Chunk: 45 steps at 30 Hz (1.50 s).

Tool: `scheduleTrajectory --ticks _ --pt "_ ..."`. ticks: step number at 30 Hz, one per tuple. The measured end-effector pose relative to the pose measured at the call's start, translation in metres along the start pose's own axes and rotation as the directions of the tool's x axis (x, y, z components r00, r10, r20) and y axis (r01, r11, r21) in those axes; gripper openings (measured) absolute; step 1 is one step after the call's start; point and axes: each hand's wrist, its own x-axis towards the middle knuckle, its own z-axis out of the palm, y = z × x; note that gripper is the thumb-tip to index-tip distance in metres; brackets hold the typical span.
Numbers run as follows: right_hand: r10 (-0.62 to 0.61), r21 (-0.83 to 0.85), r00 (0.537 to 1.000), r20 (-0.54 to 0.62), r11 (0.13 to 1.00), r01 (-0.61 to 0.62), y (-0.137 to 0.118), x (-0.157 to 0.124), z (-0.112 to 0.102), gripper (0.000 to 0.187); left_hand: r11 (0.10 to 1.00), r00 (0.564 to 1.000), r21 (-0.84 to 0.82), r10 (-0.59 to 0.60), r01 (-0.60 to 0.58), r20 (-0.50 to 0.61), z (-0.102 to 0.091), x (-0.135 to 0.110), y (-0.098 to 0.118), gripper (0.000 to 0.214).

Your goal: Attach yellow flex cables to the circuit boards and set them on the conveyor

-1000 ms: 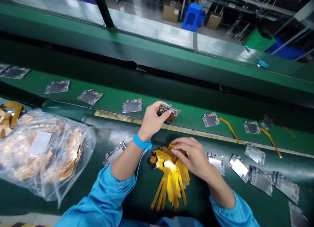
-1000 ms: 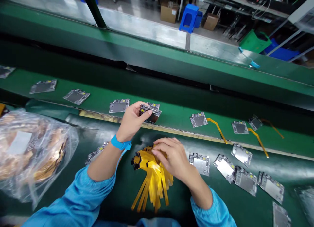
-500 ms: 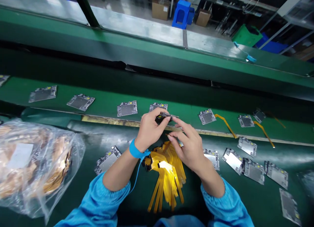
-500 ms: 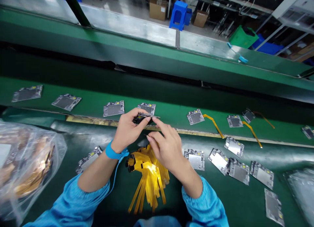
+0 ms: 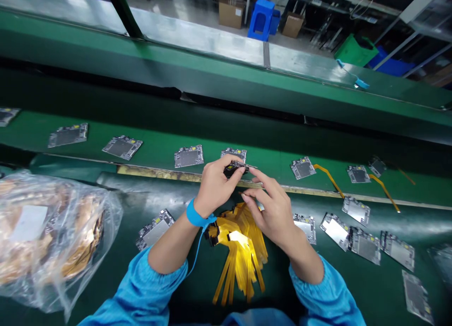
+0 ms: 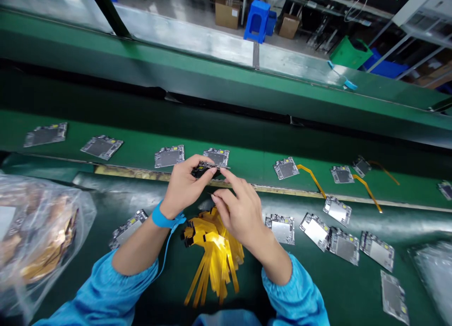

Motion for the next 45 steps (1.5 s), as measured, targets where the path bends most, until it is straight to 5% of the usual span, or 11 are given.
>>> scheduleTrajectory --ticks 14,21,26,33,45 --pt "0.017 0.024 1.0 0.004 1.0 -0.017 -0.002 -0.001 0.0 0.014 1.0 1.0 0.02 -0.007 0.007 0.013 0.0 0.0 0.001 0.006" --pt "-0.025 0.202 0.991 0.131 0.979 -0.002 -0.005 -0.005 -0.004 0.015 0.999 0.999 0.03 -0.041 0.041 -0.021 -0.003 0.001 -0.001 0.007" --pt "0.114 0.3 0.989 0.093 0.944 -0.137 0.005 -0.001 -0.022 0.012 0.996 0.993 0.066 -0.071 0.065 0.095 -0.007 0.001 0.002 0.011" --pt "0.276 0.182 0.96 0.05 0.942 -0.28 0.022 0.001 -0.03 0.019 0.984 0.945 0.163 -0.118 0.071 0.304 -0.008 -0.002 0.012 0.025" --pt "0.29 0.14 0.956 0.05 0.946 -0.294 0.025 0.002 -0.02 0.023 0.978 0.93 0.21 -0.091 0.015 0.356 -0.005 -0.003 0.013 0.027"
